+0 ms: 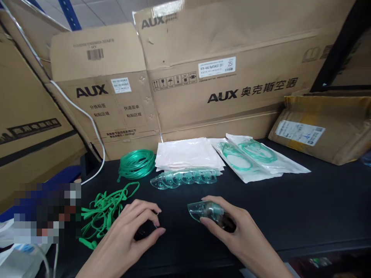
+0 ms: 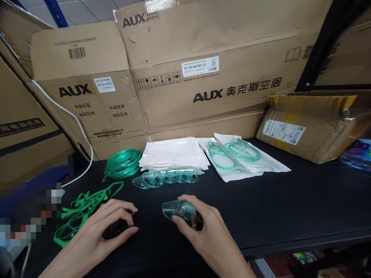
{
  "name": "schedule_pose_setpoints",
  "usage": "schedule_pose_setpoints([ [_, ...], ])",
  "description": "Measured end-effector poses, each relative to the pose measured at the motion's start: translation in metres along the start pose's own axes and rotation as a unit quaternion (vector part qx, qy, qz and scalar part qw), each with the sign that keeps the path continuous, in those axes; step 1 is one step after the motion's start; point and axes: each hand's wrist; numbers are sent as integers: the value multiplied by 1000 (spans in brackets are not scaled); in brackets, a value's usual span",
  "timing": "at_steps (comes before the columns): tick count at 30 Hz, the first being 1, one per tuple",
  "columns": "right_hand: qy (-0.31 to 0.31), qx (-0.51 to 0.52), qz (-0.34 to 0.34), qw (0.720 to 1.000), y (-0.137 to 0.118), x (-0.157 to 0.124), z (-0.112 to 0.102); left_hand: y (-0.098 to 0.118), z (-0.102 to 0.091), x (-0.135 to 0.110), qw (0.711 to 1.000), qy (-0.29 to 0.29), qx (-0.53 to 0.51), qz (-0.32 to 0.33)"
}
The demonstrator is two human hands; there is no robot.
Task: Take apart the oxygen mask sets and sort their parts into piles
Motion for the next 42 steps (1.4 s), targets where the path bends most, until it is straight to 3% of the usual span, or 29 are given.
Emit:
schedule_pose_setpoints([
  [11, -27, 18, 29, 999, -5, 2, -4, -32, 0, -29, 997, 12, 70, -35],
  [15, -16, 15, -15, 1000, -16, 16, -25, -28, -1, -27, 996, 19, 73, -48],
  [20, 84, -53, -132, 986, -56, 56, -78, 1, -4, 17, 999, 30, 27, -23],
  [23, 84, -100, -183, 974, -66, 80, -98, 22, -1, 57, 999, 37, 2, 12],
  [28, 16, -145, -169, 975, -24, 98, -102, 43, 12, 110, 995, 43, 27, 86],
  [33, 6, -179, -124, 976, 20, 91, -107, 45, 26, 138, 994, 10, 39, 99],
  [42, -31, -225, -131, 965, 20, 90, -98, 41, 34, 147, 995, 5, 36, 95],
])
Point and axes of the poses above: each hand's wrist, its own x-axis towards the middle knuckle, its own z-axis out of the palm, y = z × x, and after that the axes turned 3 degrees about -z, right-handed
